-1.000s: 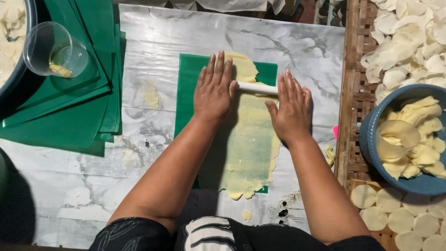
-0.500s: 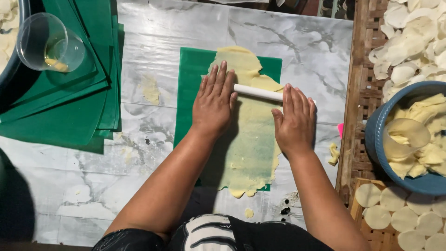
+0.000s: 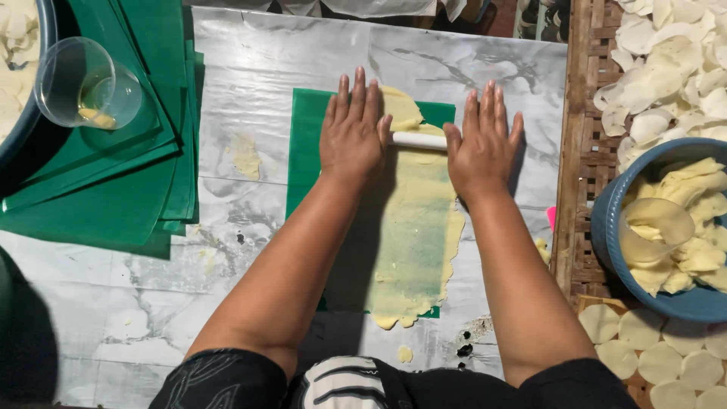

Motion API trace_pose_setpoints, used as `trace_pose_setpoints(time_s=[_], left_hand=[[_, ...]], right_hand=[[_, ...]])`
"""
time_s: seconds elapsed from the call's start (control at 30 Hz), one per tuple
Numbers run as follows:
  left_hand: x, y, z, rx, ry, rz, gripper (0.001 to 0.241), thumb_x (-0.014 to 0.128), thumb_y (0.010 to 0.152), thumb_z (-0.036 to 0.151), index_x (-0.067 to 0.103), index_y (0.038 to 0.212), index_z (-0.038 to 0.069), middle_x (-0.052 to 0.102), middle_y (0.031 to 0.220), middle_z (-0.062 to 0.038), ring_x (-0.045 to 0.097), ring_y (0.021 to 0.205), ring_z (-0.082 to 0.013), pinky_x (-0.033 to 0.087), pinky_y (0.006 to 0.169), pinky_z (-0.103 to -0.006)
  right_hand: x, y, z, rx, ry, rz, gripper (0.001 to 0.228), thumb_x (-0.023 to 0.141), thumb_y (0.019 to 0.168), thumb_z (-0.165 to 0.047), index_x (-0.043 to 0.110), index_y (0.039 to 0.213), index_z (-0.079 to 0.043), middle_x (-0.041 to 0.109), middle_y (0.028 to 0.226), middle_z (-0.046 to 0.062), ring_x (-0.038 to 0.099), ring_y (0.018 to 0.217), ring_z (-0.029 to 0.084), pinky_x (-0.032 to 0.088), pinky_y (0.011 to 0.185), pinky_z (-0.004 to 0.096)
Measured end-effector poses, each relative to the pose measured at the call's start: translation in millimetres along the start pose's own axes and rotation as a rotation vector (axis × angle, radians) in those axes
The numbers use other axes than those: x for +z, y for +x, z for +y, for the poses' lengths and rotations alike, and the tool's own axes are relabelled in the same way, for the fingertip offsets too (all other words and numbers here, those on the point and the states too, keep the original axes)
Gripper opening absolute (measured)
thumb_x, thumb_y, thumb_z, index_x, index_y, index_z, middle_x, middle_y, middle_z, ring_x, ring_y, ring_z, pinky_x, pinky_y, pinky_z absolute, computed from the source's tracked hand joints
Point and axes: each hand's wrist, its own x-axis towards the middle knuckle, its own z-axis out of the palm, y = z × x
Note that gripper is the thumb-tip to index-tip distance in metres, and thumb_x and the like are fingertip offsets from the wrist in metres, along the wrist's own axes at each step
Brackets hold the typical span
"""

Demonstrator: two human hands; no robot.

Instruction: Rolling out a thin sheet of yellow dough or paste on a mat using a small rolling tool.

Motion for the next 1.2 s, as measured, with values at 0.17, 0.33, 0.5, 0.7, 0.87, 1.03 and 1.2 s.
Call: trace_pose_setpoints(time_s=[0.17,0.33,0.5,0.7,0.87,1.03,1.2], left_hand=[[-25,-62,0,0.070,-0.066,0.048,0.060,0.040,0.110,0.039,0.036,0.162,0.007,0.027,0.170,-0.012,0.022,0.159,-0.0279,0.020,0.130,-0.0450],[-7,-31,-2,0.070,-0.023,0.115,0.060,0.043,0.111,0.040,0.039,0.161,0.008,0.030,0.169,-0.012,0.026,0.158,-0.0287,0.022,0.130,-0.0452],[-2,41,-3,-0.040,-0.018,-0.067,0.061,0.030,0.111,0.038,0.029,0.165,0.009,0.012,0.172,-0.011,0.010,0.159,-0.0276,0.011,0.130,-0.0470],[-1,37,-2,-0.055,0.006,-0.040,0.065,0.036,0.109,0.040,0.029,0.165,0.008,0.013,0.171,-0.013,0.012,0.160,-0.0288,0.013,0.130,-0.0469],[-20,-45,-1,0.022,-0.007,-0.036,0.063,0.033,0.111,0.044,0.032,0.163,0.009,0.022,0.171,-0.014,0.019,0.159,-0.0313,0.017,0.129,-0.0461],[-39,-101,1,0.041,-0.088,-0.136,0.067,0.036,0.108,0.045,0.029,0.164,0.009,0.023,0.171,-0.015,0.020,0.158,-0.0316,0.011,0.129,-0.0469],[-26,-66,1,0.047,-0.063,-0.068,0.066,0.035,0.110,0.045,0.028,0.164,0.007,0.023,0.172,-0.015,0.020,0.159,-0.0315,0.012,0.130,-0.0465]], right_hand=[[-4,-72,-12,-0.010,0.071,0.000,0.069,0.029,0.112,-0.046,0.022,0.164,-0.002,0.018,0.172,0.016,0.018,0.159,0.030,0.010,0.127,0.052],[-3,-42,-11,-0.001,0.026,0.032,0.072,0.029,0.112,-0.049,0.023,0.164,0.001,0.017,0.171,0.020,0.020,0.159,0.035,0.010,0.127,0.054],[7,33,0,0.076,0.030,-0.032,0.065,0.026,0.113,-0.045,0.028,0.166,-0.007,0.015,0.171,0.016,0.008,0.157,0.030,0.001,0.121,0.062],[-12,31,-10,0.090,-0.003,-0.115,0.070,0.022,0.113,-0.051,0.018,0.168,-0.007,0.005,0.172,0.014,0.003,0.159,0.029,0.006,0.125,0.056],[12,-48,3,-0.057,0.010,0.043,0.068,0.032,0.112,-0.048,0.030,0.163,-0.004,0.029,0.167,0.017,0.029,0.152,0.031,0.015,0.120,0.057],[8,-119,-8,-0.129,0.028,0.093,0.071,0.040,0.108,-0.048,0.033,0.161,0.000,0.041,0.160,0.021,0.040,0.146,0.037,0.019,0.120,0.058],[15,-90,-10,-0.007,0.008,0.048,0.078,0.040,0.109,-0.053,0.024,0.163,0.001,0.034,0.165,0.023,0.031,0.153,0.037,0.008,0.123,0.060]])
